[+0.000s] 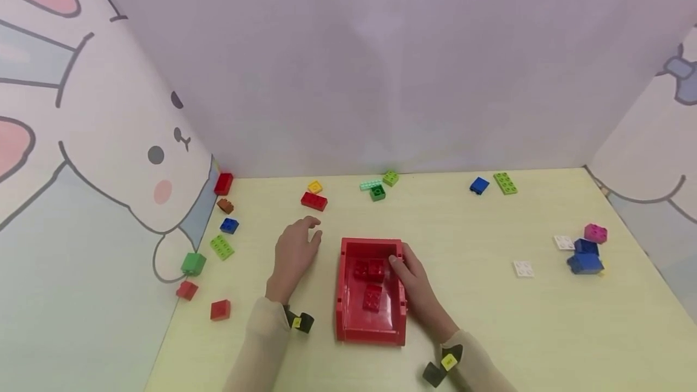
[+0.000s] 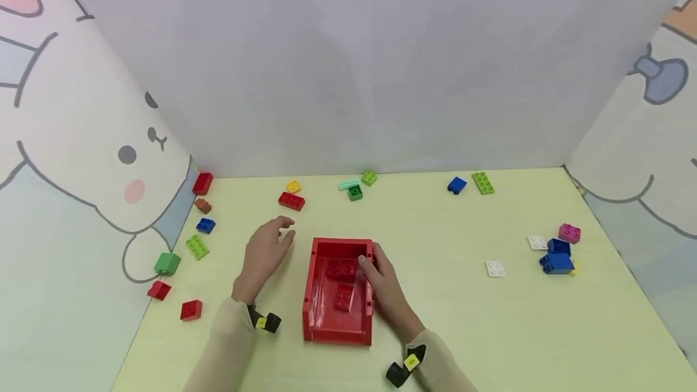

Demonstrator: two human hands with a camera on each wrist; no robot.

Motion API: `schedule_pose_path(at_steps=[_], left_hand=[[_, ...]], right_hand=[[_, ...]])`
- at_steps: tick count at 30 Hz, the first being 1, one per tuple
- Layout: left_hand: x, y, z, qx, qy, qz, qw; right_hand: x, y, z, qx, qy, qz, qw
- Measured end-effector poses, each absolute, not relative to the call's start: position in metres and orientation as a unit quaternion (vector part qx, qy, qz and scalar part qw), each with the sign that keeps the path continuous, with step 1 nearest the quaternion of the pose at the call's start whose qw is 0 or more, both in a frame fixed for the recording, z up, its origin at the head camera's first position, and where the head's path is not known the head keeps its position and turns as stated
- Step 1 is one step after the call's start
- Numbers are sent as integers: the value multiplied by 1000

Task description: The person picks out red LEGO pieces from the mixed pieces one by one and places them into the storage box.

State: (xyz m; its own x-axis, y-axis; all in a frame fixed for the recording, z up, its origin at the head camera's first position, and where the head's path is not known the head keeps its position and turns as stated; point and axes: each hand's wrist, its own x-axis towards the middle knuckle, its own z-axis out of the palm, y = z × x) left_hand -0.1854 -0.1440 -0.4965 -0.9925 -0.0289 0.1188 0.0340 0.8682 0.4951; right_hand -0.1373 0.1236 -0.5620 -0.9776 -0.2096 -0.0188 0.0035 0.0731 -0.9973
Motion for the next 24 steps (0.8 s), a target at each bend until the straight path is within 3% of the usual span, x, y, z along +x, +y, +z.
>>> schedule_pose_path(at_steps=[24], left_hand=[[-206,-148,-500,13,-972,-227,52]], right_hand=[[-136,123,-562,-75,726,-679,77]])
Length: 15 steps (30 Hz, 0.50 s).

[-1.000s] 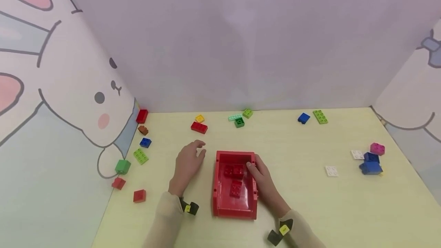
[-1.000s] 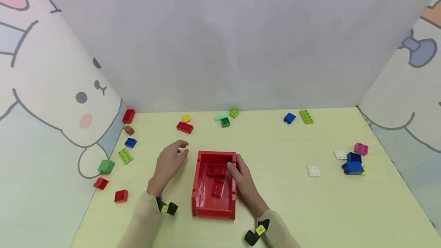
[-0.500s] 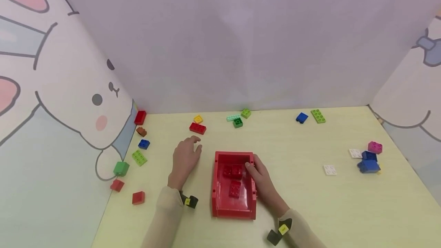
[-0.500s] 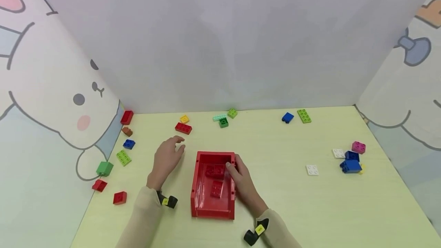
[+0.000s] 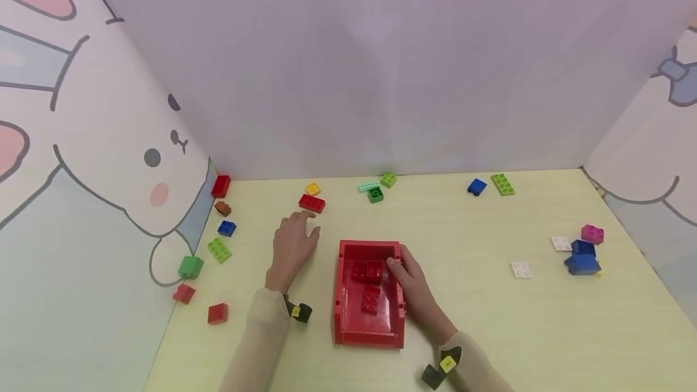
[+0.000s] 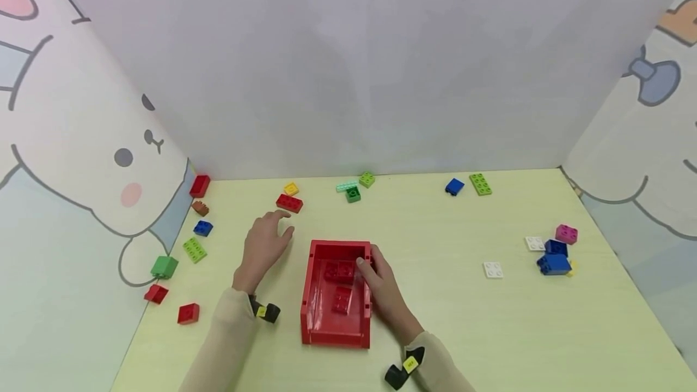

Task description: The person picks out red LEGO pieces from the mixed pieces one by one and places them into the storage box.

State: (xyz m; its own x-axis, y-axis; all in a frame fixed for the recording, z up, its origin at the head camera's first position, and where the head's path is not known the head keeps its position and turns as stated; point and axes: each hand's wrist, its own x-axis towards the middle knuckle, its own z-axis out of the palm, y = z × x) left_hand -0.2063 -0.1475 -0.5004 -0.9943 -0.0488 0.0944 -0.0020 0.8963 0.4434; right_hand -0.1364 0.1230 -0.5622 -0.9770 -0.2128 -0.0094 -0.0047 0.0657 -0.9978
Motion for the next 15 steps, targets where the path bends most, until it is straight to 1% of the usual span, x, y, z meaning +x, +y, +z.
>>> schedule_pose_path(at_steps=[8,15], left_hand=[[-218,-148,-504,4,-975,-217,51],[-229,-147,-510,5,-978,-205,35]], right_hand=[[-137,123,-562,-74,729,-677,70],[-137,123,-562,-66,729,-677,75]])
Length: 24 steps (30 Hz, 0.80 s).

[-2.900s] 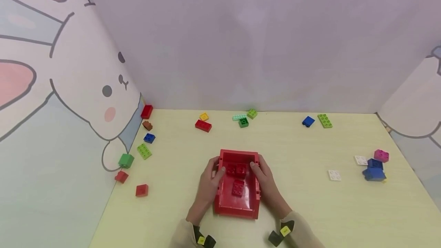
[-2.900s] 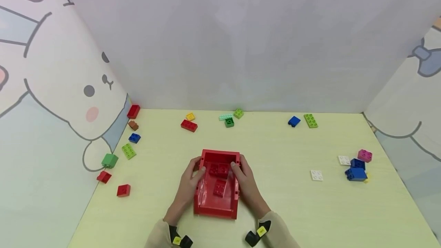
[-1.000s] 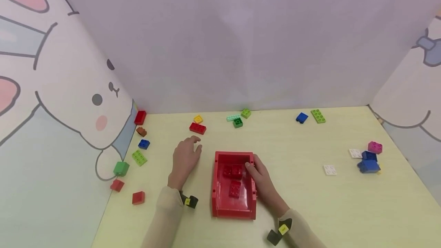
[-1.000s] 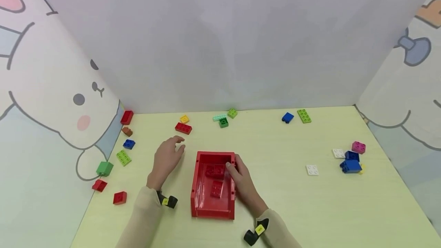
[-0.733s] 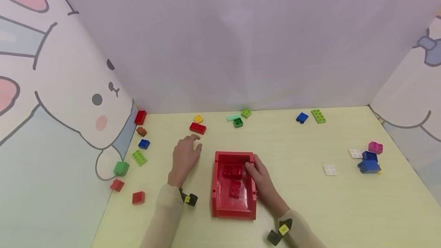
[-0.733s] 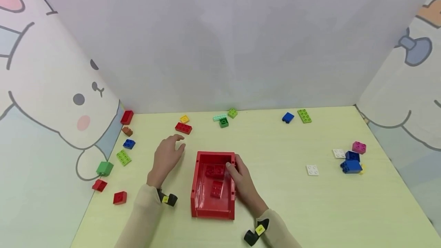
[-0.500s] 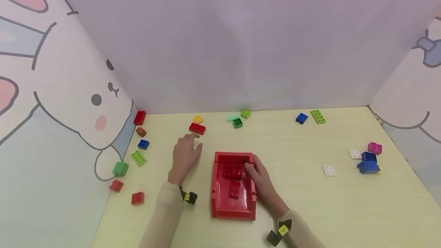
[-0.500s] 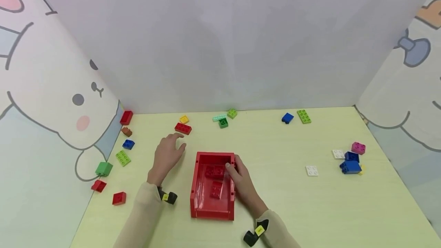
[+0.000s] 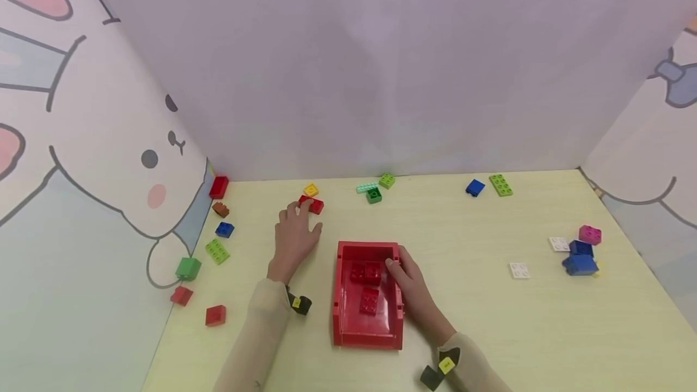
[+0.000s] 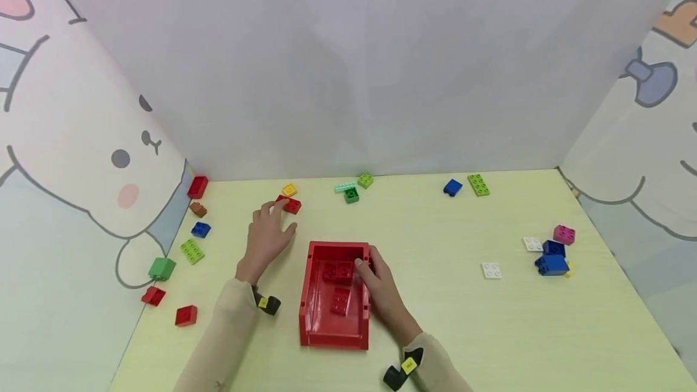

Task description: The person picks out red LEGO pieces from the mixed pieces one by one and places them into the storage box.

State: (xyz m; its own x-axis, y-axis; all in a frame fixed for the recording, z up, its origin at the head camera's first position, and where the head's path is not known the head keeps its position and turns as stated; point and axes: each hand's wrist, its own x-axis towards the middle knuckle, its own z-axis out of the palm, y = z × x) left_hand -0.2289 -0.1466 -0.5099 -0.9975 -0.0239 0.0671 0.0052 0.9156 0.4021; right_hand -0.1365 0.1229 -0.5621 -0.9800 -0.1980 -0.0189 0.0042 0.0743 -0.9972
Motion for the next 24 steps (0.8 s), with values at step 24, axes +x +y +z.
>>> schedule_pose_path(at_steps=[24], left_hand=[[-248,-143,-533,-12,-973,-228,34]], right_hand=[[-134,122,-560,-69,729,-677,78]])
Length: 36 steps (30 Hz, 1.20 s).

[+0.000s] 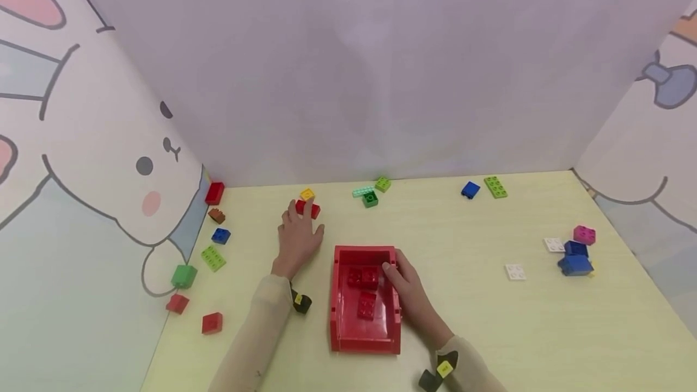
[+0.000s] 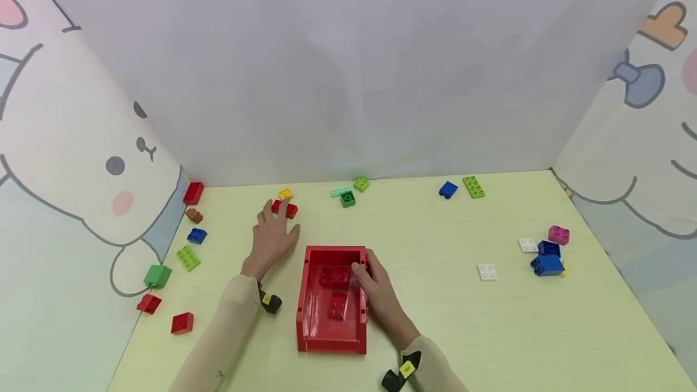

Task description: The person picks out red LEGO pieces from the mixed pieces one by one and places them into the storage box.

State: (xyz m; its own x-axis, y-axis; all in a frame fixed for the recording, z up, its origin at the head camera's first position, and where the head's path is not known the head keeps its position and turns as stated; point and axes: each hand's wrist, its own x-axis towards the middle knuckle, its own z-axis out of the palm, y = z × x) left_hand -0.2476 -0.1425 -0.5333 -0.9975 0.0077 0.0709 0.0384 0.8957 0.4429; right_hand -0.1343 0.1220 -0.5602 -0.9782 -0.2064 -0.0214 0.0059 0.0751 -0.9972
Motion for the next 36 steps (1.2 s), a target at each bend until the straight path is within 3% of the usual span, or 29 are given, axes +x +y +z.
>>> schedule_pose_path(at_steps=[13,36], left_hand=[[-257,-143,-531,-15,-979,-200,29],[-267,-139,-544,-7,-981,-171,88]], right_hand=[[-137,120,-564,-72,727,-678,80],[-133,123,-563,-68,732,-675,72]])
